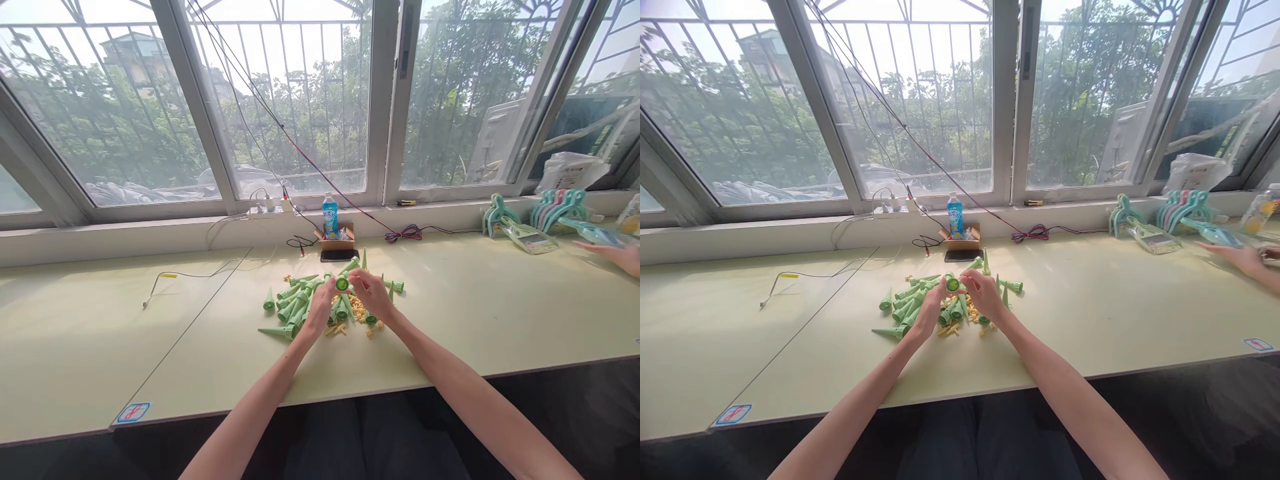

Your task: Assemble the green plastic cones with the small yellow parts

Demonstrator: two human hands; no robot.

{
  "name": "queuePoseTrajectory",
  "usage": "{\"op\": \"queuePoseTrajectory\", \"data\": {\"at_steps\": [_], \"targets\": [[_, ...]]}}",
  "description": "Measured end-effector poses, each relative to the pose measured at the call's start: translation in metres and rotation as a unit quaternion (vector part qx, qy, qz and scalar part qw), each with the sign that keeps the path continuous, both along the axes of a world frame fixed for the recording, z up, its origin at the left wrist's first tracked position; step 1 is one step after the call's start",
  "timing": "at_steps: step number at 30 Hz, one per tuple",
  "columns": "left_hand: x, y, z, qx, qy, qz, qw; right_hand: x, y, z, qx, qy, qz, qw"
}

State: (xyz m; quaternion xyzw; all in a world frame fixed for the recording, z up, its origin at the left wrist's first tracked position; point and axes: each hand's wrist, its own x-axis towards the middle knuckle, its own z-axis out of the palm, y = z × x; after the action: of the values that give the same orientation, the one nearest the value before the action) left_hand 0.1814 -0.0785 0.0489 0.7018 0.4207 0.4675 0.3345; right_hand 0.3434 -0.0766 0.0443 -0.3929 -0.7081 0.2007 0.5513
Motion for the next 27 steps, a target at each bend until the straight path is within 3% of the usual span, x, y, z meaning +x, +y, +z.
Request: {"op": "queuePoseTrajectory", "data": {"at_steps": [7,21,27], "targets": [[-0.001,0.004,-0.006,0.056,0.035,0.028,0.997,0.0,0.001,-0.001,-0.002,0.004,-0.025,1.0],[0.0,0.003,-0.01,0.157,0.076,-0.008,0.985,-0.002,0.003,-0.004,0.012,-0.033,-0.066,0.997],[0.005,0.005,-0.014,0.176,0.036,0.003,0.984,-0.005,0.002,-0.003,0.012,-0.025,-0.083,0.996]]}}
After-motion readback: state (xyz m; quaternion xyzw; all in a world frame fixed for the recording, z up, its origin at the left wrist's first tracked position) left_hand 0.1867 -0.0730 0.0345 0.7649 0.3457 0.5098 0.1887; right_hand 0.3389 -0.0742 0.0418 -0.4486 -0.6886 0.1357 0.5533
